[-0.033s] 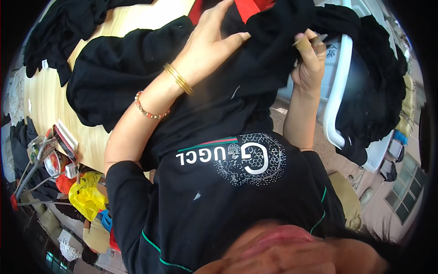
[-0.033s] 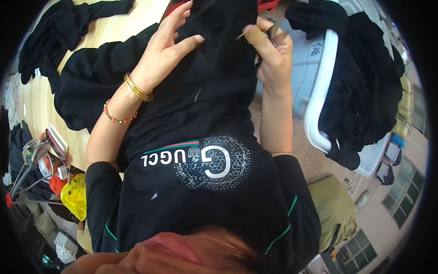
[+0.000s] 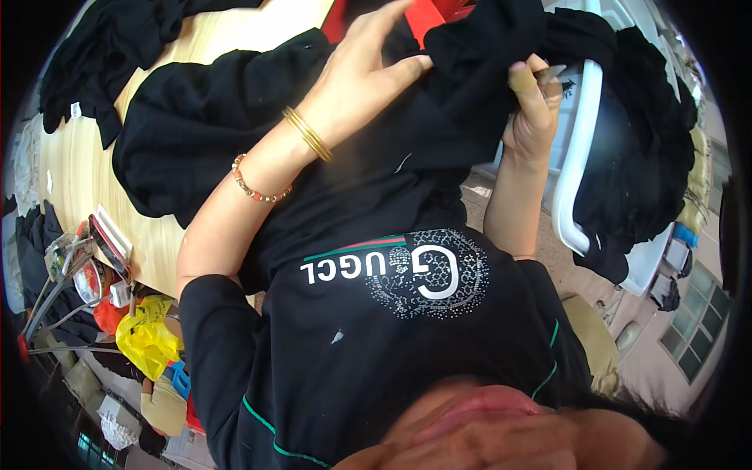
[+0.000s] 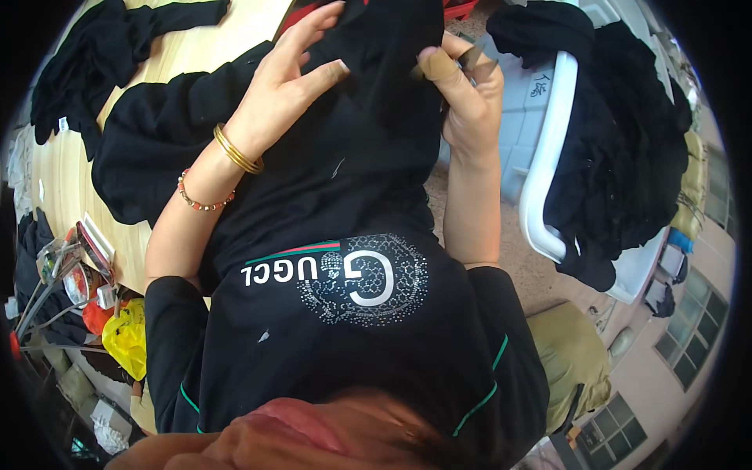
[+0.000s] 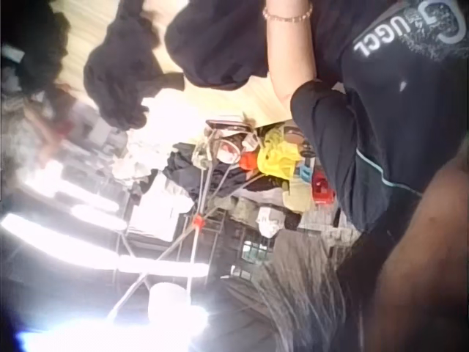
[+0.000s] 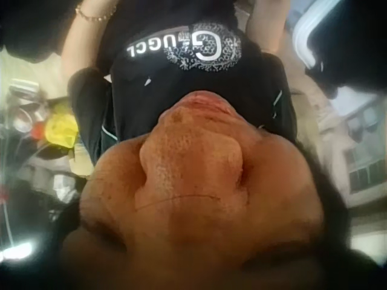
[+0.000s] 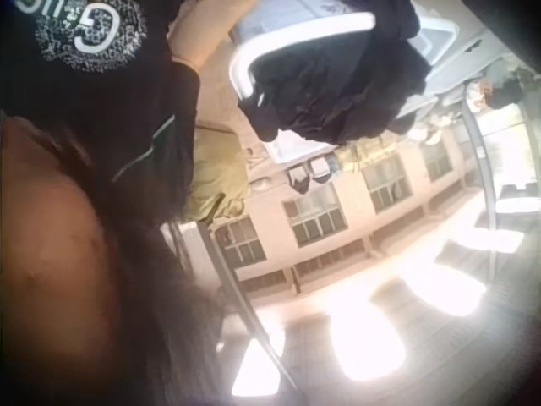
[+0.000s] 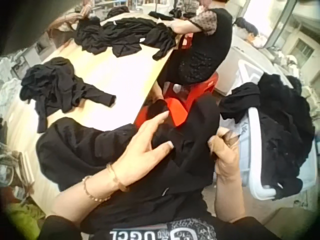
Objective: Trimming loose threads from black garments using small thread snips.
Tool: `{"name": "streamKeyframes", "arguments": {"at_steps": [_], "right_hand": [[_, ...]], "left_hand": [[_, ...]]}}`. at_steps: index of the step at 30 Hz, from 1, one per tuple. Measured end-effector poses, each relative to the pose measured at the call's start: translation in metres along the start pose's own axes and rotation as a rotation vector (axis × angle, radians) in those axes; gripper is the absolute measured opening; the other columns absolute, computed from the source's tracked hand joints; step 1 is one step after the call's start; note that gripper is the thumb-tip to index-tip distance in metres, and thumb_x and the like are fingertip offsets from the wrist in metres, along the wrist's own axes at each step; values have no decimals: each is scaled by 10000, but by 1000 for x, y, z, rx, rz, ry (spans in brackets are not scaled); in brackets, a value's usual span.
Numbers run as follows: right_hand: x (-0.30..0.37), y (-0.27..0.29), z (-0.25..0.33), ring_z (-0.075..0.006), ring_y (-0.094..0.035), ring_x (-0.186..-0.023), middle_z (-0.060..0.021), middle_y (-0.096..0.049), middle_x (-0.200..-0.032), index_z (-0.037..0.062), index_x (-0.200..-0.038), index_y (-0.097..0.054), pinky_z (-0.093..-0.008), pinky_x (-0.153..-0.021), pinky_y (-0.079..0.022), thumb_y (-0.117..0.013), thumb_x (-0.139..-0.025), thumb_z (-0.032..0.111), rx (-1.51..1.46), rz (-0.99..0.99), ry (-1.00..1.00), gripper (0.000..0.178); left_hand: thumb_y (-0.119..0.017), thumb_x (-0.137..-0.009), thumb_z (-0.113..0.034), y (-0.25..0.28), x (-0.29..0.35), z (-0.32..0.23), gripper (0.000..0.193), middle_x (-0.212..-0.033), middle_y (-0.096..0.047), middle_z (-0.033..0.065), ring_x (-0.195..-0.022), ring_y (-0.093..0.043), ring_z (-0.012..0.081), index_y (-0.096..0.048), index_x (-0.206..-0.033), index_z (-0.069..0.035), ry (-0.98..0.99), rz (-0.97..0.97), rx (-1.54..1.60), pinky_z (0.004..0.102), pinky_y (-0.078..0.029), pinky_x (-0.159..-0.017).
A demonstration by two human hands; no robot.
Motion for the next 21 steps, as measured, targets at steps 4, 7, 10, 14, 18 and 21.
{"name": "streamKeyframes", "arguments": {"at_steps": [4, 7, 10, 14, 18, 21], "right_hand": [[5, 7, 9, -33, -571, -721, -11, -693, -886, -28, -1147, -701, -171, -666, -431, -712, -909, 98, 60, -49, 69, 269], [11, 20, 3, -10, -523, -642, -13, -693, -888, -22, -1145, -704, -154, -562, -386, -720, -906, 114, 76, -114, 21, 275], [13, 22, 7, 1, -491, -585, -20, -689, -882, -19, -1136, -707, -147, -483, -347, -724, -907, 126, 85, -132, -13, 272], [24, 18, 18, -15, -495, -559, -55, -693, -899, -16, -1105, -714, -145, -463, -348, -694, -920, 103, 58, -42, -38, 221], [15, 16, 11, -55, -531, -692, 3, -622, -844, -14, -983, -693, -214, -607, -420, -708, -909, 114, 592, 7, -215, 149], [12, 11, 10, -103, -608, -848, -60, -670, -949, 107, -1203, -666, -203, -786, -463, -716, -925, 228, 920, 6, 53, 308]], "left_hand": [[-558, -1030, -233, -6, 7, -21, 367, -1153, -671, 22, -1128, -588, 100, -606, -1277, 34, 40, 146, 570, 249, -428, -1015], [-601, -1014, -245, -6, 16, -21, 348, -1109, -675, 10, -1045, -612, 90, -631, -1239, 20, 90, 89, 595, 218, -457, -943], [-612, -1005, -182, -5, 21, -21, 289, -1080, -680, 2, -1023, -619, 85, -644, -1216, 14, 45, 63, 621, 208, -462, -929], [-621, -984, -77, 34, 32, -56, 168, -961, -678, -20, -894, -598, 29, -677, -1103, 27, 47, 17, 651, 179, -467, -796], [-632, -970, -81, 63, 32, -32, 192, -984, -698, 17, -936, -623, 58, -694, -1104, 43, 107, -33, 238, 175, -458, -841], [-656, -954, -85, 50, 35, -1, 223, -1026, -718, 28, -968, -643, 79, -703, -1146, 17, 207, -43, 474, 199, -470, -883]]}}
Point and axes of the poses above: each hand's wrist, its own x-axis away from the middle knuckle, its own y-axis out of the back of the hand, z = x × y, the point moved 7 cm from there along -x, towards the middle knuckle
